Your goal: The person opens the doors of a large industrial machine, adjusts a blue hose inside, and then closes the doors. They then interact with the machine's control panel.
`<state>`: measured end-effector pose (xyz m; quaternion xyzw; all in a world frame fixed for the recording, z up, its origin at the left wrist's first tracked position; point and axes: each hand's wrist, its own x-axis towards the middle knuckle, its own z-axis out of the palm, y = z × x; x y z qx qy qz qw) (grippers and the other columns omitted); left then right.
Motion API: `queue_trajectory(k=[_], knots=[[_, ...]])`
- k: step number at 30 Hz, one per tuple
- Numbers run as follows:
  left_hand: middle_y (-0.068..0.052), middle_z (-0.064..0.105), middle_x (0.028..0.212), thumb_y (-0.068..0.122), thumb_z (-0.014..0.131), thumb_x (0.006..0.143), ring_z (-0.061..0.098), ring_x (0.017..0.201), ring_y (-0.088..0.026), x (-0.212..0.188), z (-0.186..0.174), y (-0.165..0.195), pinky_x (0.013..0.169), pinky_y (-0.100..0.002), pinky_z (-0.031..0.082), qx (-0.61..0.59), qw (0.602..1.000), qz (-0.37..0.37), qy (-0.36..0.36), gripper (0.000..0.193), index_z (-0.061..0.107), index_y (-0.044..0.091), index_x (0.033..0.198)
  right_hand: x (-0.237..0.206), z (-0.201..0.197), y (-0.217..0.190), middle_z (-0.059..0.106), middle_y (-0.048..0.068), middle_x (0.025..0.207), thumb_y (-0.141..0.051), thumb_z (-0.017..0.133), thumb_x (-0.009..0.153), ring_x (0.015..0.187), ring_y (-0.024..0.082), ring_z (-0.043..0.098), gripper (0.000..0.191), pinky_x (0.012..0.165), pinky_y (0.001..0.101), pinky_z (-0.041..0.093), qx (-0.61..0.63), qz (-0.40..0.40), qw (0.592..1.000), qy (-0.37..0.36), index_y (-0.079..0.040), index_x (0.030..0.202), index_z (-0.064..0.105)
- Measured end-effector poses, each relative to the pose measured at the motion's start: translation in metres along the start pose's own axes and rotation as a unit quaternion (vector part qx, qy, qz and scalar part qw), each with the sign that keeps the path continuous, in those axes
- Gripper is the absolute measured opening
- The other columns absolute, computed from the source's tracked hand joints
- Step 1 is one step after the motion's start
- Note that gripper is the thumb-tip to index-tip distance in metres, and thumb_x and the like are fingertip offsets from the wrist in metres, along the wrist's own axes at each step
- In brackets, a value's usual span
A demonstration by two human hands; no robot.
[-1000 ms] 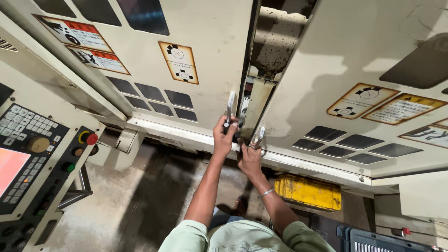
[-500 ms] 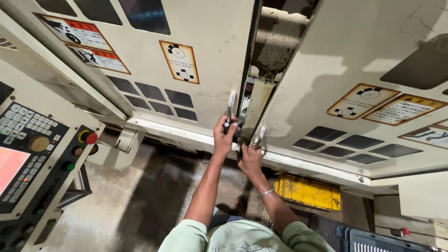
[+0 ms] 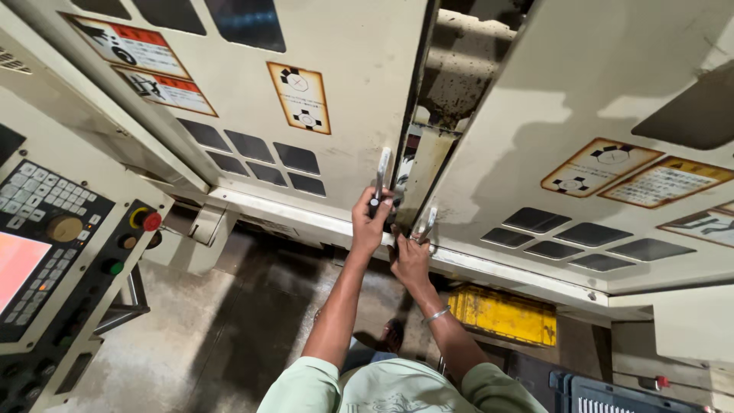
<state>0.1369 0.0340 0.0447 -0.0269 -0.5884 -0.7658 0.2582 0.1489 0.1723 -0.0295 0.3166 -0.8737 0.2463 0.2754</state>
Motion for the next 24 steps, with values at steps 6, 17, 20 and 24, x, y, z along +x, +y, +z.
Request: queue_trajectory(k=[6,17,20,24], knots=[[-0.001,0.064,0.092,0.008,0.063,0.103,0.06,0.082,-0.008,0.001,-0.002,0.001,0.075,-0.024,0.05,-0.002,1.0,0.016,-0.002,0.009,0.062,0.002,0.109,0.002,0.0,-0.002,0.066,0.008,0.086,-0.013,0.075,0.082,0.084,0.026,0.064,0.061,0.085,0.0484,0.042,-0.01,0.013,1.0,-0.017,-0.007,0.14,0.059],[0.001,0.066,0.092,0.011,0.064,0.1,0.061,0.081,-0.007,0.003,-0.012,0.009,0.074,-0.024,0.052,-0.009,1.0,-0.015,0.009,0.011,0.063,0.003,0.108,0.009,0.001,-0.017,0.065,0.008,0.083,-0.006,0.074,0.078,0.082,0.027,0.064,0.067,0.085,0.0465,0.041,-0.008,0.022,1.0,-0.022,-0.009,0.143,0.058],[0.0,0.067,0.092,0.01,0.063,0.102,0.06,0.081,-0.006,0.005,-0.017,0.014,0.072,-0.023,0.05,-0.001,1.0,-0.01,-0.002,0.01,0.063,0.003,0.109,0.013,0.001,-0.023,0.064,0.008,0.079,-0.011,0.077,0.082,0.079,0.028,0.063,0.064,0.078,0.0471,0.04,0.012,0.046,0.997,-0.053,-0.007,0.143,0.057],[0.001,0.063,0.087,0.009,0.064,0.102,0.058,0.079,-0.006,0.014,-0.027,0.02,0.07,-0.023,0.047,0.01,1.0,0.0,-0.016,0.01,0.063,0.003,0.11,0.021,0.008,-0.03,0.066,0.011,0.086,-0.011,0.078,0.078,0.085,0.031,0.064,0.065,0.083,0.0487,0.04,0.013,0.028,0.999,-0.01,-0.006,0.139,0.056]])
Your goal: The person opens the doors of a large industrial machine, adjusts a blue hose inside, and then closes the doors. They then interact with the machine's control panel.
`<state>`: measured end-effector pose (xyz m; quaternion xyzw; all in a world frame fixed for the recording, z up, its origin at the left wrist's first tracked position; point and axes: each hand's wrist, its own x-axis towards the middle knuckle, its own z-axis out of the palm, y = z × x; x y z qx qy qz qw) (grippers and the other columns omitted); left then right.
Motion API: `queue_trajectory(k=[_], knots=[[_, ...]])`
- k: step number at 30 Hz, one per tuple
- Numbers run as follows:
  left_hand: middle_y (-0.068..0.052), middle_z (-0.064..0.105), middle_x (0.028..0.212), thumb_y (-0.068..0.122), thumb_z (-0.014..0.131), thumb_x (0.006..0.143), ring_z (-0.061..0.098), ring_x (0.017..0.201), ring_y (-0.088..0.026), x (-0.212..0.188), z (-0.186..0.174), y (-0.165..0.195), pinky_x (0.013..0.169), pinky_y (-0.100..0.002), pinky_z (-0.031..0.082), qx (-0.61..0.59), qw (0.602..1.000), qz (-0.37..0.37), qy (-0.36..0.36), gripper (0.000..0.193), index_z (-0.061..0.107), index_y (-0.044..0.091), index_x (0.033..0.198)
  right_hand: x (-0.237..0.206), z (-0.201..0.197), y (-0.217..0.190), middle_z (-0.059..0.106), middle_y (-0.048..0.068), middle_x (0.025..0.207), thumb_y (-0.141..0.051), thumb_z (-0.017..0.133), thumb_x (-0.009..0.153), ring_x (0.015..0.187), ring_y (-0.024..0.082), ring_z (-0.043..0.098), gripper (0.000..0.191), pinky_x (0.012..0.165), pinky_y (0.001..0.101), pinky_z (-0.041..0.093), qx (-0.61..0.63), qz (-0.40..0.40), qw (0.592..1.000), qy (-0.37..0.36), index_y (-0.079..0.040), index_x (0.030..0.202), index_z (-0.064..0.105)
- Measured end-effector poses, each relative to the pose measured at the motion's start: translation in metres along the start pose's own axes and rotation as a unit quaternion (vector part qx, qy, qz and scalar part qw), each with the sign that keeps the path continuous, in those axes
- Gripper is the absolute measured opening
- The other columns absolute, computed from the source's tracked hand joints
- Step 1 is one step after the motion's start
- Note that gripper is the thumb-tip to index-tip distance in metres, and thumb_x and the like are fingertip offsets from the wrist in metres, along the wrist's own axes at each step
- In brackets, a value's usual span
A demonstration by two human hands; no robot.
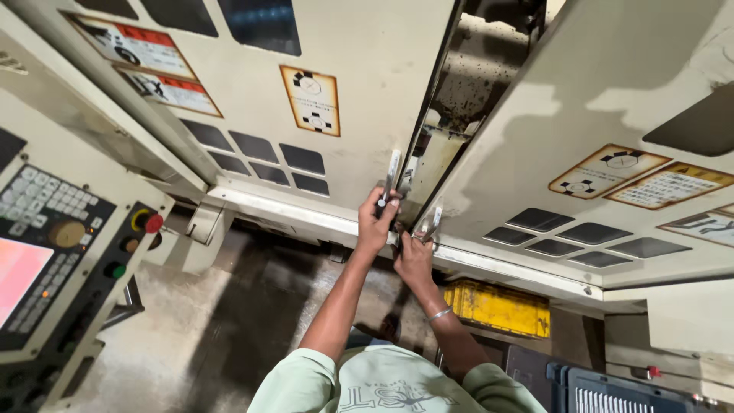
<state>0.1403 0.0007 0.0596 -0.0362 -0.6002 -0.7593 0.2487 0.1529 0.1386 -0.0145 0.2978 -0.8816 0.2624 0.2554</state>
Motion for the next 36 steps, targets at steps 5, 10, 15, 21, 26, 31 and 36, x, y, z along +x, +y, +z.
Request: queue_trajectory(k=[5,10,15,21,26,31,36], knots=[[0.003,0.063,0.082,0.01,0.064,0.1,0.057,0.075,-0.006,0.016,-0.024,0.01,0.068,-0.023,0.048,0.022,0.999,-0.007,-0.031,0.01,0.065,0.003,0.107,0.01,0.022,-0.011,0.07,0.015,0.1,-0.005,0.075,0.07,0.095,0.034,0.066,0.071,0.087,0.0478,0.041,0.014,0.03,0.999,0.038,-0.004,0.137,0.053],[0.0,0.062,0.078,0.01,0.067,0.1,0.052,0.069,-0.007,0.038,-0.051,0.025,0.061,-0.026,0.043,0.106,0.993,0.014,-0.054,0.011,0.067,0.002,0.106,0.024,0.044,-0.029,0.063,0.011,0.081,-0.001,0.074,0.075,0.086,0.033,0.062,0.067,0.092,0.0481,0.045,0.099,0.145,0.984,0.028,-0.001,0.139,0.056],[-0.004,0.067,0.081,0.01,0.067,0.098,0.056,0.065,-0.008,0.062,-0.078,0.031,0.059,-0.026,0.044,0.13,0.988,0.031,-0.084,0.01,0.065,0.003,0.105,0.044,0.066,-0.043,0.059,0.01,0.074,0.0,0.074,0.074,0.093,0.037,0.062,0.066,0.103,0.0539,0.04,0.059,0.112,0.99,0.062,0.001,0.137,0.054],[-0.005,0.066,0.079,0.009,0.066,0.098,0.059,0.067,-0.011,0.082,-0.107,0.029,0.061,-0.028,0.046,0.118,0.985,0.026,-0.123,0.009,0.066,0.004,0.105,0.061,0.084,-0.052,0.06,0.011,0.075,-0.003,0.07,0.078,0.087,0.035,0.063,0.066,0.108,0.0544,0.038,0.06,0.145,0.988,-0.007,0.001,0.141,0.048],[-0.007,0.066,0.081,0.008,0.065,0.099,0.059,0.068,-0.014,0.097,-0.131,0.032,0.062,-0.029,0.046,0.105,0.981,0.032,-0.162,0.008,0.067,0.003,0.105,0.075,0.09,-0.065,0.063,0.009,0.075,-0.005,0.068,0.075,0.085,0.035,0.064,0.072,0.103,0.051,0.039,0.148,0.202,0.967,-0.044,0.0,0.144,0.046],[-0.007,0.069,0.085,0.008,0.065,0.099,0.061,0.07,-0.014,0.112,-0.154,0.034,0.062,-0.029,0.047,0.074,0.978,0.028,-0.195,0.008,0.066,0.003,0.105,0.093,0.102,-0.081,0.065,0.01,0.076,-0.005,0.072,0.073,0.088,0.037,0.063,0.075,0.103,0.0509,0.038,0.097,0.194,0.976,-0.035,-0.002,0.144,0.045],[-0.008,0.067,0.083,0.011,0.067,0.099,0.059,0.068,-0.014,0.122,-0.168,0.028,0.061,-0.029,0.046,0.085,0.972,0.007,-0.217,0.01,0.066,0.003,0.105,0.101,0.115,-0.09,0.069,0.01,0.102,-0.003,0.07,0.077,0.103,0.035,0.065,0.073,0.103,0.0416,0.045,0.14,0.277,0.95,-0.031,-0.009,0.146,0.049]])
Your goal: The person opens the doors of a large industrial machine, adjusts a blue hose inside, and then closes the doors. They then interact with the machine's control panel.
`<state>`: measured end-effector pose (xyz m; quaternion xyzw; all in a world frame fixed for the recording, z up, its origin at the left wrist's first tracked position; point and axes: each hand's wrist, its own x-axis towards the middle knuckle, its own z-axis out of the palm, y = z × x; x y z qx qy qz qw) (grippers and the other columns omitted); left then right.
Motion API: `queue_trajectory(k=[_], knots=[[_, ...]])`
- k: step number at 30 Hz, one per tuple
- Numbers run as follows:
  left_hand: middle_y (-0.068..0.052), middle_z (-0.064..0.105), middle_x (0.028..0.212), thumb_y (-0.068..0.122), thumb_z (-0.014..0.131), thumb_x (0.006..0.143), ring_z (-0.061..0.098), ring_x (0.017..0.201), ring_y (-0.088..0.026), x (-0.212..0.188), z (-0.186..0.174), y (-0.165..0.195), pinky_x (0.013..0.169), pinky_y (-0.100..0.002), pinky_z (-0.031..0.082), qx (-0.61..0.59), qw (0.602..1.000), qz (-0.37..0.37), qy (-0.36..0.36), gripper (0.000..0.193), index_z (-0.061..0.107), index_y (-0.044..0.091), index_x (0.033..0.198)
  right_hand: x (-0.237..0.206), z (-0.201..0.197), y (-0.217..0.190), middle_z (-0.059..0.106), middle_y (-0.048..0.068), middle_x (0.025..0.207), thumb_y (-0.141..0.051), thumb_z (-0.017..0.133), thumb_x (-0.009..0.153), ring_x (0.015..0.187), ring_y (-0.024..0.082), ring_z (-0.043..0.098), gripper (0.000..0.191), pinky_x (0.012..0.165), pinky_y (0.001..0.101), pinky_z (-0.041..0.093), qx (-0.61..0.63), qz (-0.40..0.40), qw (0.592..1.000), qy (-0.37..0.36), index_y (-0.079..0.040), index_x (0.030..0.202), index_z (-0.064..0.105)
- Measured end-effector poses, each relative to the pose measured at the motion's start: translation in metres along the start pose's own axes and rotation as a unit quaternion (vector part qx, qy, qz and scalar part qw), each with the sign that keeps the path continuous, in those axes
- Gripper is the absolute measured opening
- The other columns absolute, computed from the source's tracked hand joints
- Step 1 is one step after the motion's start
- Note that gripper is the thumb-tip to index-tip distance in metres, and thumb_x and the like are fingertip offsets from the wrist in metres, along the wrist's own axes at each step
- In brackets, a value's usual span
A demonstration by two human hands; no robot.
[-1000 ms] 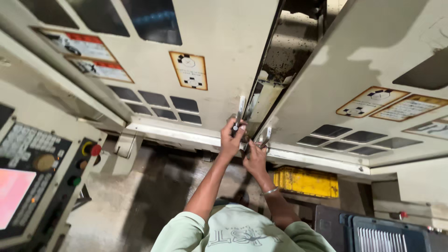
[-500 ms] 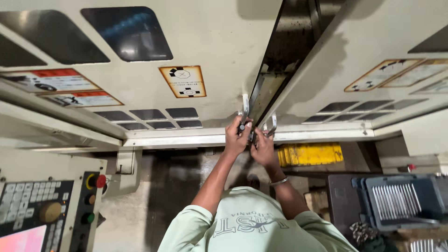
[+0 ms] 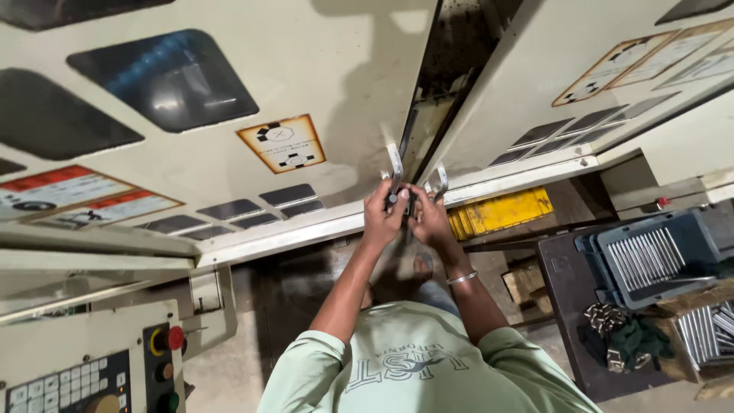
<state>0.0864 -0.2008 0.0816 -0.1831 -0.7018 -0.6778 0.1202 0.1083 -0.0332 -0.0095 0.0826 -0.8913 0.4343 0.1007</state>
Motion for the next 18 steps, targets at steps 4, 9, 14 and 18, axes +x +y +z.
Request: queue_trajectory(k=[4,9,14,18], knots=[[-0.008,0.066,0.078,0.013,0.067,0.098,0.059,0.066,-0.016,0.003,0.0,-0.005,0.062,-0.031,0.047,0.006,1.0,-0.008,0.007,0.011,0.067,0.003,0.104,0.008,0.002,0.002,0.072,0.009,0.117,-0.001,0.068,0.08,0.11,0.026,0.071,0.072,0.106,0.0408,0.045,0.02,0.016,0.999,-0.043,-0.008,0.148,0.045],[-0.011,0.068,0.084,0.012,0.065,0.1,0.067,0.072,-0.023,0.014,0.004,-0.01,0.067,-0.034,0.051,0.013,0.998,0.049,0.022,0.01,0.066,0.004,0.106,0.021,-0.006,-0.002,0.076,0.008,0.116,-0.004,0.069,0.083,0.108,0.022,0.072,0.07,0.103,0.0386,0.047,0.1,0.016,0.992,-0.075,-0.007,0.148,0.041],[-0.012,0.067,0.077,0.011,0.068,0.097,0.065,0.063,-0.026,0.027,0.009,-0.018,0.06,-0.036,0.049,0.044,0.999,0.001,0.007,0.01,0.068,0.003,0.103,0.035,-0.021,-0.012,0.079,0.012,0.106,-0.006,0.074,0.081,0.1,0.03,0.073,0.067,0.093,0.0363,0.05,-0.042,-0.073,0.996,-0.008,-0.007,0.142,0.049],[-0.013,0.072,0.088,0.009,0.066,0.098,0.071,0.074,-0.025,0.038,0.021,-0.025,0.066,-0.035,0.054,0.041,0.996,0.071,0.027,0.01,0.066,0.002,0.106,0.047,-0.035,-0.012,0.075,0.01,0.093,-0.005,0.072,0.082,0.084,0.026,0.073,0.065,0.079,0.035,0.053,0.043,-0.024,0.998,-0.04,-0.005,0.142,0.049]])
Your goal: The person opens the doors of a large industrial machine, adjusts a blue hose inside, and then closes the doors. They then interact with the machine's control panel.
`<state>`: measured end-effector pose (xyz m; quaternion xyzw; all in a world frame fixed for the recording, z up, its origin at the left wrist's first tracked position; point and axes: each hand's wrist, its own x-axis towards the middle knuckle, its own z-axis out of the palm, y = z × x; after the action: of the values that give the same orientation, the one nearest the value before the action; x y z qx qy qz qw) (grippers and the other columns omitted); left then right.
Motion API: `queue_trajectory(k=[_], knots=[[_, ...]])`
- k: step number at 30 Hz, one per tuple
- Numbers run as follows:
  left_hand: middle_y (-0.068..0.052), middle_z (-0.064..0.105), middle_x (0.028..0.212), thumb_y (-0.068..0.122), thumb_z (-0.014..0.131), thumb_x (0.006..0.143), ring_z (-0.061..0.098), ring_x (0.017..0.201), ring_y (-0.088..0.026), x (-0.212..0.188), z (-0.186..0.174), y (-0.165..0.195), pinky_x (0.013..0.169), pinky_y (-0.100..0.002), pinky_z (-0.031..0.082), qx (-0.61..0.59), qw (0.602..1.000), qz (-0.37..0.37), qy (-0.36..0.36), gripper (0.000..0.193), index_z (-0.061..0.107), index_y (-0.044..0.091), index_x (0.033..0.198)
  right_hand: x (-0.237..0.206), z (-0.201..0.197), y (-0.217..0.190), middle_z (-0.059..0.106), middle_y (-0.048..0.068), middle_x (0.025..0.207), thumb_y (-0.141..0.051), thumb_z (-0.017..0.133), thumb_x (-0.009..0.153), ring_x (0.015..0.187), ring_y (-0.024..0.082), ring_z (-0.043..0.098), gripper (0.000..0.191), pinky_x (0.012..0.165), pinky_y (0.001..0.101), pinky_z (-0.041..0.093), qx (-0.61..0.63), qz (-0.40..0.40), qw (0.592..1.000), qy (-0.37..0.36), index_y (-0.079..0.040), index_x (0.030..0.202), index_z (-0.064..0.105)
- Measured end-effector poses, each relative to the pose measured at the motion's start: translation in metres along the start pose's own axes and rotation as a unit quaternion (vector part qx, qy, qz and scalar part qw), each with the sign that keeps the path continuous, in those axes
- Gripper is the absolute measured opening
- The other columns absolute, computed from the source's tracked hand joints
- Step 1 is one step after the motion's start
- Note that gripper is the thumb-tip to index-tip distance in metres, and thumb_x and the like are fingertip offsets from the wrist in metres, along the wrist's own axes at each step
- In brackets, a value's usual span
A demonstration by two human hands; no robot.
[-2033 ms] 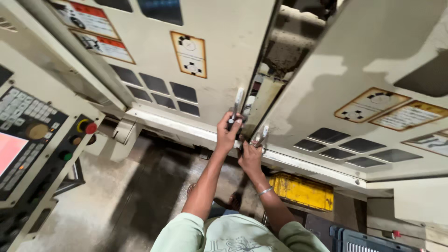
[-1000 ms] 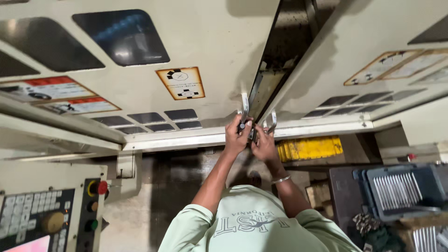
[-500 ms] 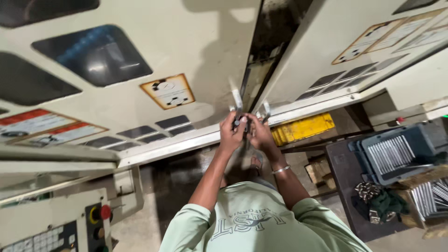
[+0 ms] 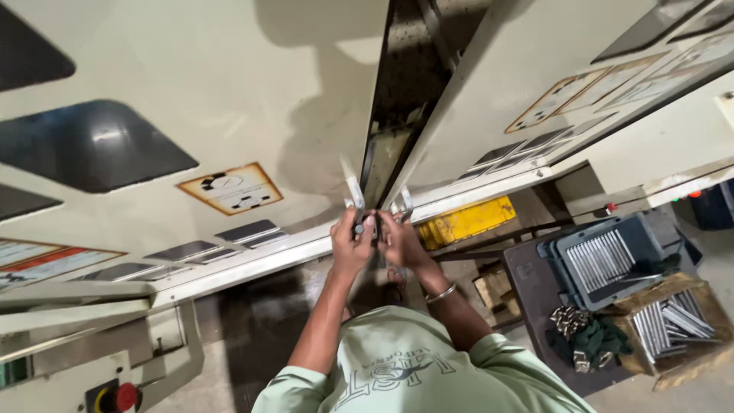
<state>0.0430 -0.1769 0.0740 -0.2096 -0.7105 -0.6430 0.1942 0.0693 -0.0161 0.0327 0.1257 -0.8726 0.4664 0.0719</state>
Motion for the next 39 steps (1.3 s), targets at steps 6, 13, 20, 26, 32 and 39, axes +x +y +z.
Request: queue_trajectory(k=[6,13,20,26,32,39], knots=[[-0.013,0.072,0.085,0.008,0.068,0.096,0.068,0.066,-0.023,0.004,0.017,-0.007,0.059,-0.033,0.051,0.009,0.999,-0.041,0.004,0.01,0.066,0.001,0.104,0.008,-0.013,0.007,0.06,0.007,0.069,-0.005,0.071,0.078,0.061,0.023,0.062,0.067,0.061,0.0355,0.049,-0.001,0.053,0.999,-0.014,-0.005,0.142,0.052],[-0.014,0.072,0.086,0.006,0.068,0.095,0.069,0.067,-0.024,0.003,0.027,-0.003,0.061,-0.033,0.052,0.021,0.999,-0.022,0.012,0.011,0.068,0.001,0.105,0.004,-0.02,0.013,0.057,0.006,0.063,-0.006,0.073,0.08,0.056,0.02,0.06,0.062,0.062,0.0342,0.048,-0.019,0.019,1.0,-0.013,-0.006,0.139,0.055],[-0.015,0.073,0.088,0.005,0.068,0.095,0.072,0.07,-0.027,-0.002,0.026,0.004,0.064,-0.034,0.053,0.021,0.999,-0.025,0.014,0.013,0.067,-0.001,0.106,-0.004,-0.019,0.014,0.059,0.005,0.065,-0.004,0.072,0.081,0.057,0.018,0.061,0.056,0.058,0.0332,0.048,-0.001,0.005,1.0,-0.015,-0.003,0.135,0.055],[-0.016,0.071,0.085,0.005,0.068,0.095,0.07,0.068,-0.028,-0.001,0.024,0.013,0.063,-0.035,0.052,0.02,0.999,-0.03,0.009,0.01,0.068,-0.001,0.104,-0.006,-0.019,0.012,0.062,0.007,0.066,-0.005,0.073,0.08,0.056,0.021,0.062,0.063,0.056,0.0348,0.048,0.003,0.024,1.0,-0.007,-0.003,0.14,0.052],[-0.016,0.073,0.092,0.005,0.065,0.097,0.073,0.077,-0.029,-0.002,0.02,0.018,0.068,-0.035,0.055,0.007,1.0,-0.01,0.012,0.011,0.065,0.0,0.107,-0.01,-0.016,0.013,0.068,0.008,0.076,-0.007,0.074,0.081,0.063,0.025,0.067,0.065,0.059,0.0356,0.05,-0.004,-0.027,1.0,0.007,-0.002,0.141,0.05],[-0.015,0.073,0.089,0.005,0.066,0.096,0.072,0.074,-0.028,-0.003,0.017,0.016,0.068,-0.035,0.055,0.006,1.0,-0.012,0.01,0.01,0.066,0.0,0.105,-0.007,-0.013,0.013,0.06,0.004,0.062,-0.009,0.076,0.077,0.065,0.025,0.059,0.063,0.077,0.0388,0.046,-0.063,-0.039,0.997,-0.002,-0.003,0.135,0.052]])
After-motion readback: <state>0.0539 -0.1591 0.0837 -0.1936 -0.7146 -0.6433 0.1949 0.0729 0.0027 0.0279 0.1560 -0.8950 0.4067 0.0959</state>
